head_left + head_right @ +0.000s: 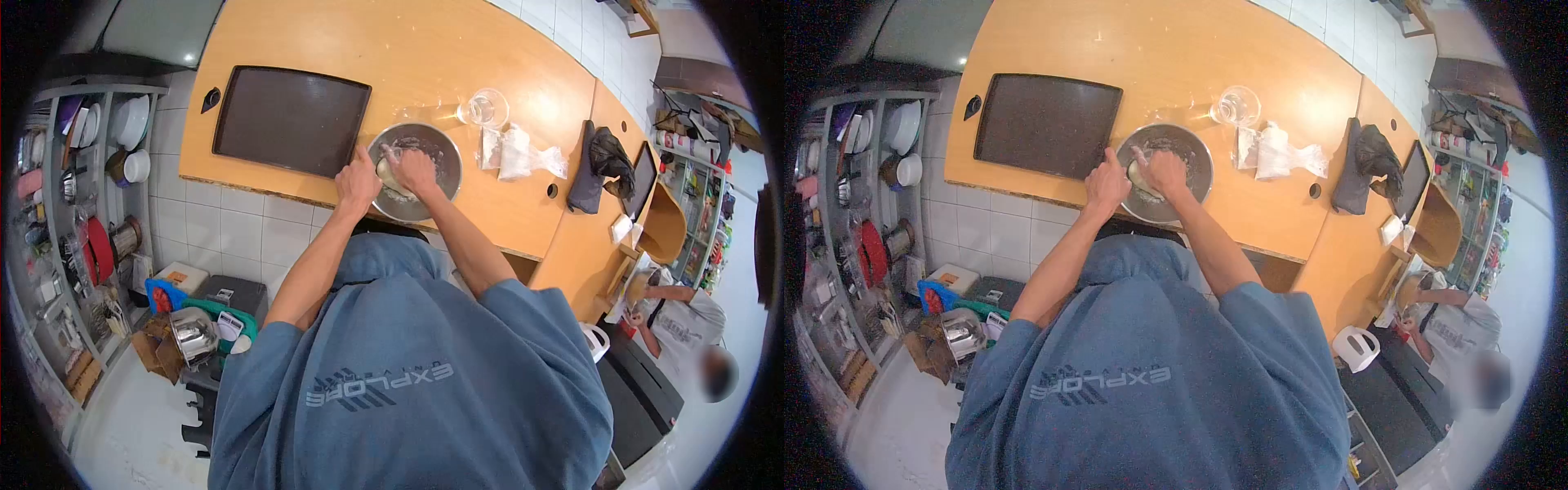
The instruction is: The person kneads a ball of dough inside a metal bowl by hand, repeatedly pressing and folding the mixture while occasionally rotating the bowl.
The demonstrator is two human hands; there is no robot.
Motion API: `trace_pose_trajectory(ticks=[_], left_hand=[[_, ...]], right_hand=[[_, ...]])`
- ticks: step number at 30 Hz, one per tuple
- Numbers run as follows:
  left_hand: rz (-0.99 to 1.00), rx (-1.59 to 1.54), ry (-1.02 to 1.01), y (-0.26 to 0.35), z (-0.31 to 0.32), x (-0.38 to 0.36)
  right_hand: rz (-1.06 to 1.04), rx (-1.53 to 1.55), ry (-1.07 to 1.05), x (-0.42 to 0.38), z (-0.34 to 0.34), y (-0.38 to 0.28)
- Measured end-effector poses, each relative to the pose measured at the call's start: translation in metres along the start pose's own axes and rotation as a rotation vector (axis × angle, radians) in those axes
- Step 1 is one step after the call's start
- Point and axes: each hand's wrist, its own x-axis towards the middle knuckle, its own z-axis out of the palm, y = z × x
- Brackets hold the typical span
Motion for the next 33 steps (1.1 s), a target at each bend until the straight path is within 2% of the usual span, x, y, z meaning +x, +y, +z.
trace_pose_trajectory(ticks=[1,5,7,10,13,14,17,20,23,33], left_hand=[[0.009,0.006,-0.001,0.001,-0.002,0.000],[0.029,0.002,-0.011,0.003,-0.006,-0.004],[0.038,-0.004,0.005,-0.002,0.003,-0.002],[0.042,-0.001,0.008,-0.007,0.007,0.000],[0.048,-0.006,-0.005,-0.005,0.007,0.000],[0.047,-0.008,-0.010,-0.005,0.006,-0.001],[0.073,0.004,0.044,-0.006,0.008,-0.002],[0.036,-0.004,0.006,-0.001,0.004,-0.002],[0.028,0.002,0.008,0.000,0.005,0.000],[0.047,0.010,0.002,-0.003,-0.003,0.005]], right_hand=[[0.001,0.000,-0.055,0.001,-0.001,0.004],[-0.137,0.028,-0.039,-0.023,-0.029,0.011],[-0.150,0.070,-0.089,-0.027,-0.041,0.017],[-0.103,-0.076,-0.115,-0.036,-0.036,0.016],[-0.118,-0.021,0.132,-0.056,-0.018,-0.004],[-0.247,-0.055,0.334,-0.057,-0.007,-0.005],[-0.213,-0.022,0.380,-0.057,0.007,-0.013],[-0.152,0.075,0.331,-0.065,0.008,-0.019],[-0.170,0.063,0.406,-0.055,0.020,-0.006],[-0.059,-0.030,0.157,-0.005,-0.004,-0.016]])
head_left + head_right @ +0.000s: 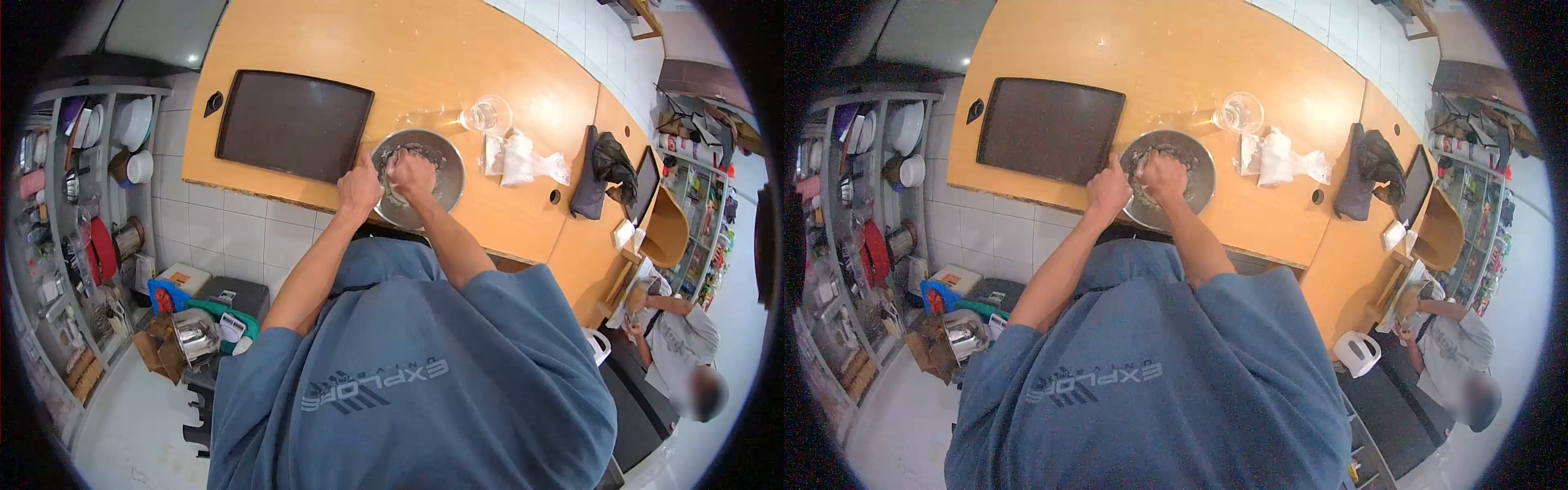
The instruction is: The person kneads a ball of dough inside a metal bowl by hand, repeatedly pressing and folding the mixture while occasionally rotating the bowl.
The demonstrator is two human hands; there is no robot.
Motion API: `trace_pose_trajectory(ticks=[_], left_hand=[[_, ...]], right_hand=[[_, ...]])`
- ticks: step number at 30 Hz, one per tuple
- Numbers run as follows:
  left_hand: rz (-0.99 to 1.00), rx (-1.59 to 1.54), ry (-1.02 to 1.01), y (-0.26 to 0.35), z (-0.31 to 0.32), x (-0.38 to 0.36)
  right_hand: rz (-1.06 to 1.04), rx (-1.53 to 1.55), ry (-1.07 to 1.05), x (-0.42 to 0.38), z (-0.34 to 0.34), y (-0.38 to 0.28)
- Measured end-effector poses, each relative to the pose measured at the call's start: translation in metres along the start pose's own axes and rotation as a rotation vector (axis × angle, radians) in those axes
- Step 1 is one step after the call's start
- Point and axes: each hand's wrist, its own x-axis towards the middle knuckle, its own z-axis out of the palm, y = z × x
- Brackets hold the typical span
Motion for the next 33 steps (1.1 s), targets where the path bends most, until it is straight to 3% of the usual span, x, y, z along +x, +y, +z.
trace_pose_trajectory(ticks=[5,8,9,12,18,21,27,30,33], left_hand=[[-0.018,-0.012,0.010,0.004,0.000,-0.007],[-0.025,-0.005,0.037,0.003,0.002,-0.007],[-0.026,-0.007,0.038,0.003,0.003,-0.007],[-0.026,-0.009,0.043,0.003,0.005,-0.006],[-0.039,-0.018,0.053,0.004,0.006,-0.008],[-0.022,-0.011,0.052,0.006,0.004,-0.008],[-0.039,-0.080,-0.002,0.011,-0.002,-0.010],[-0.036,-0.079,-0.021,0.008,0.001,-0.009],[-0.011,-0.028,-0.027,0.005,0.004,-0.009]], right_hand=[[0.041,0.121,-0.010,-0.001,-0.002,0.010],[0.106,0.309,0.109,0.001,-0.005,0.027],[0.009,0.307,0.091,0.000,-0.011,0.034],[0.008,0.249,0.013,-0.007,-0.020,0.037],[0.156,0.180,-0.087,-0.019,-0.030,0.014],[-0.009,0.125,-0.035,-0.029,-0.008,0.018],[-0.050,-0.016,-0.051,-0.060,-0.005,0.002],[-0.203,-0.025,0.124,-0.067,0.014,0.015],[-0.222,-0.101,0.160,-0.058,0.019,0.015]])
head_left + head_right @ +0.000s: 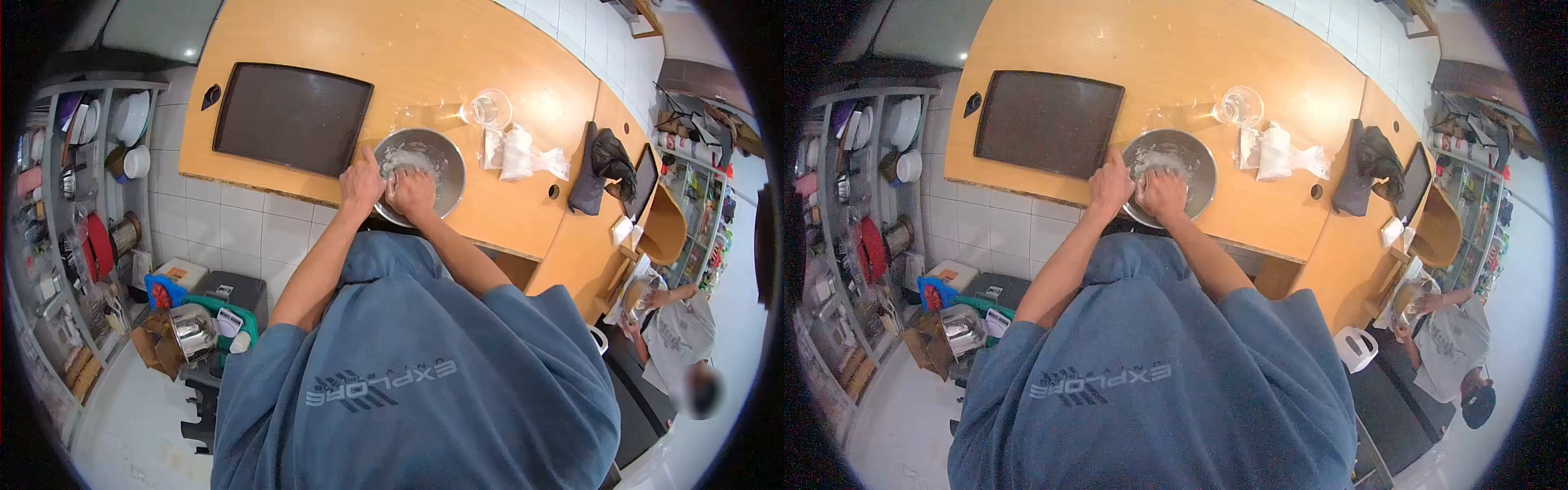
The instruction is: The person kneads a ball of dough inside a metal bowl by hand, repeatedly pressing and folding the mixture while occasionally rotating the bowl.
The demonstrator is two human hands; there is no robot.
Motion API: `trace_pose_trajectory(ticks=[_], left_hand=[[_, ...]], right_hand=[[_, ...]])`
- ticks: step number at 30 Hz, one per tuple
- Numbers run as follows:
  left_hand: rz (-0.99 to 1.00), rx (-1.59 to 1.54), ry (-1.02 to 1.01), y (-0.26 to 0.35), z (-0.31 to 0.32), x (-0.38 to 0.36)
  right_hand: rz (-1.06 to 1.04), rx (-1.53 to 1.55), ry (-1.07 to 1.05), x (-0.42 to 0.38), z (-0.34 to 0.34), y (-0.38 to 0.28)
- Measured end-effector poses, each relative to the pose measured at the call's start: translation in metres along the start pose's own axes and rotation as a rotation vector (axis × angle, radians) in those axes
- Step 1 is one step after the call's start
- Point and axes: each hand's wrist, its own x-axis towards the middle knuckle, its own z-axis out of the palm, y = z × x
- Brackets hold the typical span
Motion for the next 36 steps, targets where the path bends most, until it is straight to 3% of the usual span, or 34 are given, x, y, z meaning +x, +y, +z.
trace_pose_trajectory(ticks=[3,6,12,18,21,24,27,30,33,36], left_hand=[[0.041,0.026,0.048,-0.002,0.003,0.000],[0.004,-0.023,0.049,-0.003,0.000,-0.001],[-0.134,-0.208,-0.002,-0.012,0.007,-0.015],[-0.172,-0.331,0.019,-0.010,0.015,-0.032],[-0.168,-0.310,0.044,-0.015,0.023,-0.034],[-0.175,-0.308,0.072,-0.010,0.023,-0.033],[-0.132,-0.242,0.097,-0.007,0.022,-0.030],[-0.083,-0.142,0.103,-0.007,0.019,-0.026],[-0.033,-0.080,0.075,-0.008,0.010,-0.023],[-0.001,-0.067,0.069,-0.009,0.011,-0.019]], right_hand=[[-0.038,0.002,-0.008,0.019,0.003,0.002],[0.183,0.063,-0.204,0.039,-0.005,-0.007],[0.195,0.089,-0.236,0.047,-0.011,-0.002],[0.092,0.354,-0.284,0.054,0.003,0.038],[-0.030,0.632,-0.242,0.044,-0.002,0.061],[-0.027,0.496,-0.480,0.037,-0.044,0.061],[-0.075,0.229,-0.461,0.026,-0.035,0.060],[0.111,0.351,-0.434,0.007,-0.032,0.050],[0.053,0.424,-0.268,-0.004,-0.010,0.057],[0.128,0.590,-0.312,-0.006,-0.034,0.051]])
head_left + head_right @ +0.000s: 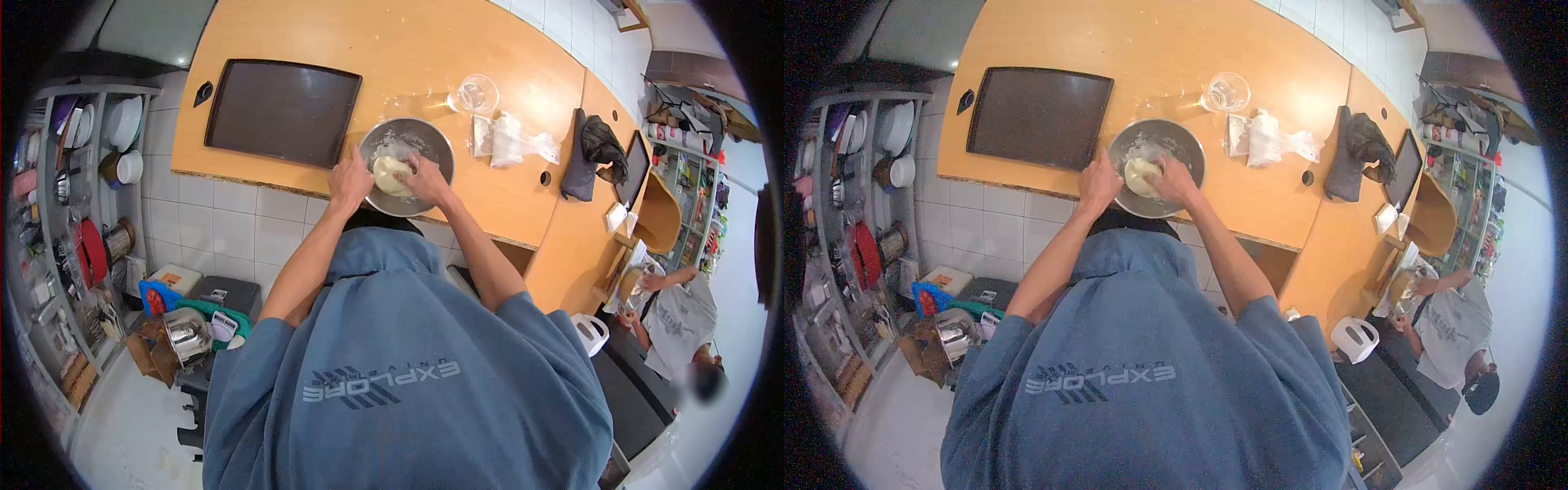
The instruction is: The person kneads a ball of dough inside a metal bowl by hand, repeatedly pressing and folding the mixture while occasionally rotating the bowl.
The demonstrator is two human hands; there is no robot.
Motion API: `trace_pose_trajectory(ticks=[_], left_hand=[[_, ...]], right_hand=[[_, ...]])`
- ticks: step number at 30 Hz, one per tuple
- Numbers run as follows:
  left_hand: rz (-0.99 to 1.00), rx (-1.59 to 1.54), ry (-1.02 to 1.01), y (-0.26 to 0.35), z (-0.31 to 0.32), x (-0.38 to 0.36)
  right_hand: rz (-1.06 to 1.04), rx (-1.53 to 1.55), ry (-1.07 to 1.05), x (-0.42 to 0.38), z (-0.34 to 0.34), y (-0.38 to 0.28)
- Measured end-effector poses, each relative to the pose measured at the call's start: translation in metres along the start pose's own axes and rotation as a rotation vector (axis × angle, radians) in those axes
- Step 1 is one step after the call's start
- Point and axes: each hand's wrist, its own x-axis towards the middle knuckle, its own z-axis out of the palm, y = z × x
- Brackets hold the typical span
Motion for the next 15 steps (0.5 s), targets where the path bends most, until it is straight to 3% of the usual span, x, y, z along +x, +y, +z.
trace_pose_trajectory(ticks=[3,6,9,15], left_hand=[[-0.001,0.002,-0.014,0.000,-0.002,-0.001],[-0.005,0.000,-0.024,-0.001,0.003,0.001],[-0.023,0.002,-0.031,0.000,0.001,0.002],[0.051,-0.006,0.031,-0.012,0.017,0.007]], right_hand=[[0.000,-0.116,-0.101,0.004,-0.015,-0.015],[0.197,-0.137,-0.021,0.010,-0.001,-0.030],[0.043,-0.496,0.340,0.008,0.032,-0.034],[0.032,-0.446,0.400,0.001,0.064,-0.046]])
